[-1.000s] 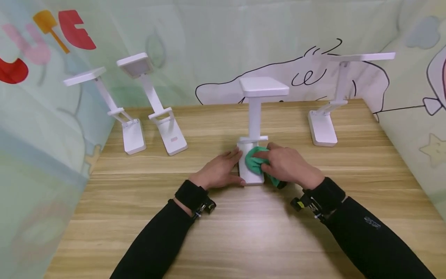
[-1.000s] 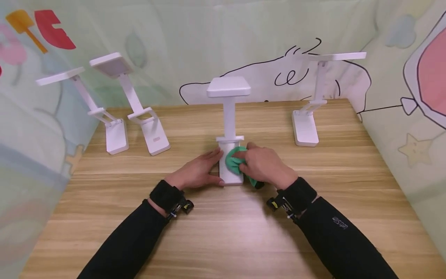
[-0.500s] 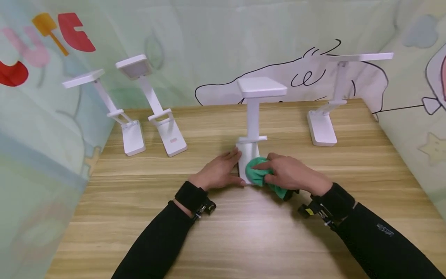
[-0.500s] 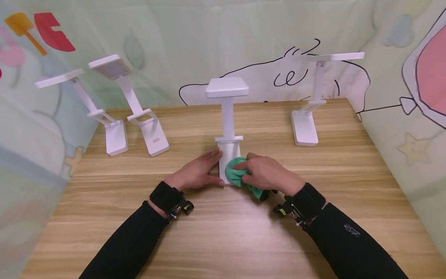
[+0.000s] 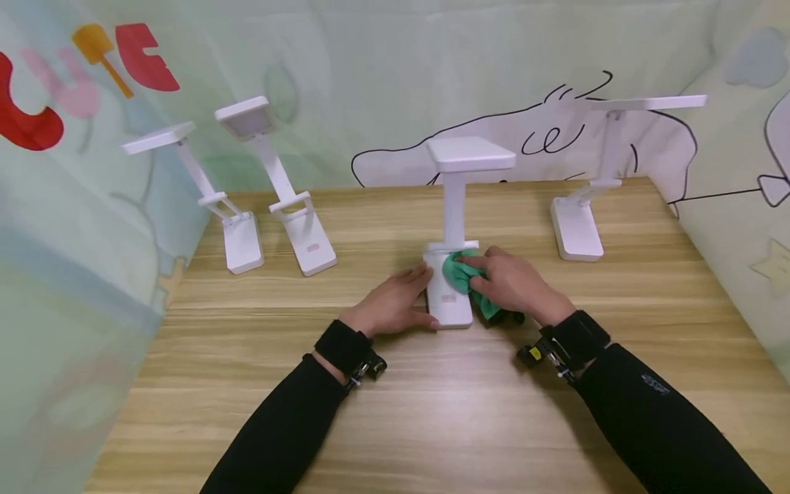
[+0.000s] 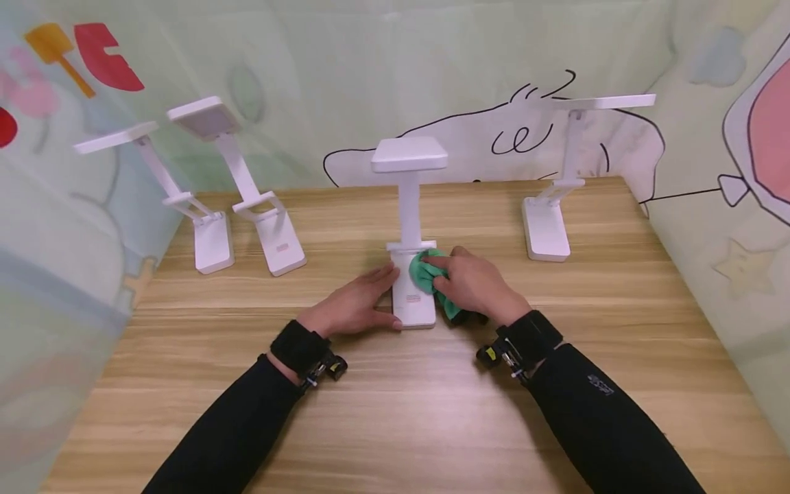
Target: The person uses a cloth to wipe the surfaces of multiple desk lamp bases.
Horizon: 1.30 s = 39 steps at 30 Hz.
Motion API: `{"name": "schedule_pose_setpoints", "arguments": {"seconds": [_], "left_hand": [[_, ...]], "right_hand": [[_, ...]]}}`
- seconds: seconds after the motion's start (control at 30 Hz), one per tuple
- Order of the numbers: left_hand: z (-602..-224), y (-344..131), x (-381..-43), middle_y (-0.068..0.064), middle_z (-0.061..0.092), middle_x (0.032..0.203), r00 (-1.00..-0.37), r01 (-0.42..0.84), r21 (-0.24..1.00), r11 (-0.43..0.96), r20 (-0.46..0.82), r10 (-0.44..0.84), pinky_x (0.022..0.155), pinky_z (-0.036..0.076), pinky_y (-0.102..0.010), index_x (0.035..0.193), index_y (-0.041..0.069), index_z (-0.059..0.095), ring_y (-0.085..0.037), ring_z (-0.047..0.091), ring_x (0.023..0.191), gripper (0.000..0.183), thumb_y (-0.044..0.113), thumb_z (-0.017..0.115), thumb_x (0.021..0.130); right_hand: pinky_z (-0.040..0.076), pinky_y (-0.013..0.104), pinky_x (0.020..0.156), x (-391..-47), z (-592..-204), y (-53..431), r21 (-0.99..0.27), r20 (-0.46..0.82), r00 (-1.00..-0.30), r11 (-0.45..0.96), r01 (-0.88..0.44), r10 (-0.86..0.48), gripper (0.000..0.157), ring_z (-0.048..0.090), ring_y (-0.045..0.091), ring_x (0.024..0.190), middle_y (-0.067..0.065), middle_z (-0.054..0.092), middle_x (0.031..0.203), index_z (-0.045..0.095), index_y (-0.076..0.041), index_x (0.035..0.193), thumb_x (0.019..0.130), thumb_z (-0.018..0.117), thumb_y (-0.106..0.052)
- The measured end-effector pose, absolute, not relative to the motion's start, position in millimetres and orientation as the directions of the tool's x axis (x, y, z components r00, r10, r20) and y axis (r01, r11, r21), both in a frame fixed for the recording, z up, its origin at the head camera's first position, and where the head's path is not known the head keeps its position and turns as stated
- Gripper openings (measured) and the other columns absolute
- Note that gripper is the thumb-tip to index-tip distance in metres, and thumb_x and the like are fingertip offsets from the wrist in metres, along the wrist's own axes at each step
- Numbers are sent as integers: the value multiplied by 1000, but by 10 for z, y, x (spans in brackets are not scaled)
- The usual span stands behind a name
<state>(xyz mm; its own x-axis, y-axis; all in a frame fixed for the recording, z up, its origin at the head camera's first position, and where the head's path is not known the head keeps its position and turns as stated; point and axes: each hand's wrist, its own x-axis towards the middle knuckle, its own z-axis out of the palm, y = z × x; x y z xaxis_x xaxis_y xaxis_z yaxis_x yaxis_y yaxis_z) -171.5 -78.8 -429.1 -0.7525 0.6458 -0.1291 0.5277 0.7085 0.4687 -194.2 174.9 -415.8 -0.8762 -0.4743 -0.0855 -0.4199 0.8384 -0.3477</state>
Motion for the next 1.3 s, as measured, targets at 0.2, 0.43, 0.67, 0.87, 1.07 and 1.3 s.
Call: {"name": "schedule_pose_setpoints", "arguments": {"seconds": [0.2, 0.43, 0.67, 0.87, 1.07, 1.3], "left_hand": [[-4325, -774, -1715, -19, 15, 160, -743, 557, 439, 705, -115, 659, 115, 26, -42, 152, 2, 20, -33, 20, 143, 101, 57, 68, 82], [-4344, -819, -1706, -23, 17, 158, -725, 629, 338, 700, -68, 685, 115, 26, -45, 151, -2, 17, -36, 23, 142, 107, 57, 70, 79], [-4330, -817, -1704, -24, 20, 157, -704, 659, 326, 678, -50, 709, 114, 29, -45, 151, -3, 19, -35, 25, 141, 100, 52, 69, 84], [-4277, -824, -1703, -21, 16, 159, -715, 623, 359, 695, -100, 692, 115, 28, -43, 152, -1, 19, -33, 22, 143, 100, 50, 71, 83], [-4260, -855, -1704, -22, 14, 159, -731, 595, 382, 707, -109, 673, 115, 27, -42, 152, 0, 18, -34, 21, 143, 109, 58, 72, 77], [-4300, -798, -1698, -22, 16, 159, -728, 603, 390, 696, -89, 680, 114, 29, -41, 152, 0, 20, -34, 24, 142, 108, 60, 71, 77]], "right_hand": [[38, 28, 42, -1586, -4057, 1750, -272, -100, -819, 807, -524, -565, 47, 45, 13, 51, 9, 53, 88, 58, -24, 135, 88, 62, -24], [42, 29, 40, -1289, -4029, 1428, 21, 129, -640, 647, -762, -758, 46, 44, 13, 58, 10, 57, 85, 65, -22, 127, 82, 69, -27], [39, 29, 38, -1251, -4094, 1413, 31, 137, -616, 625, -780, -775, 50, 43, 12, 57, 9, 56, 84, 64, -29, 128, 78, 71, -28], [36, 26, 44, -1383, -4063, 1784, -157, -6, -717, 709, -688, -697, 47, 41, 10, 56, 5, 52, 90, 62, -31, 130, 84, 67, -25], [39, 29, 45, -1740, -3993, 1777, -234, -97, -823, 817, -528, -560, 44, 48, 16, 58, 11, 56, 92, 60, -22, 133, 89, 61, -24], [40, 33, 55, -2123, -3999, 1721, -328, -160, -927, 904, -276, -340, 27, 51, 25, 73, 12, 58, 86, 64, -8, 110, 94, 52, -27]]}}
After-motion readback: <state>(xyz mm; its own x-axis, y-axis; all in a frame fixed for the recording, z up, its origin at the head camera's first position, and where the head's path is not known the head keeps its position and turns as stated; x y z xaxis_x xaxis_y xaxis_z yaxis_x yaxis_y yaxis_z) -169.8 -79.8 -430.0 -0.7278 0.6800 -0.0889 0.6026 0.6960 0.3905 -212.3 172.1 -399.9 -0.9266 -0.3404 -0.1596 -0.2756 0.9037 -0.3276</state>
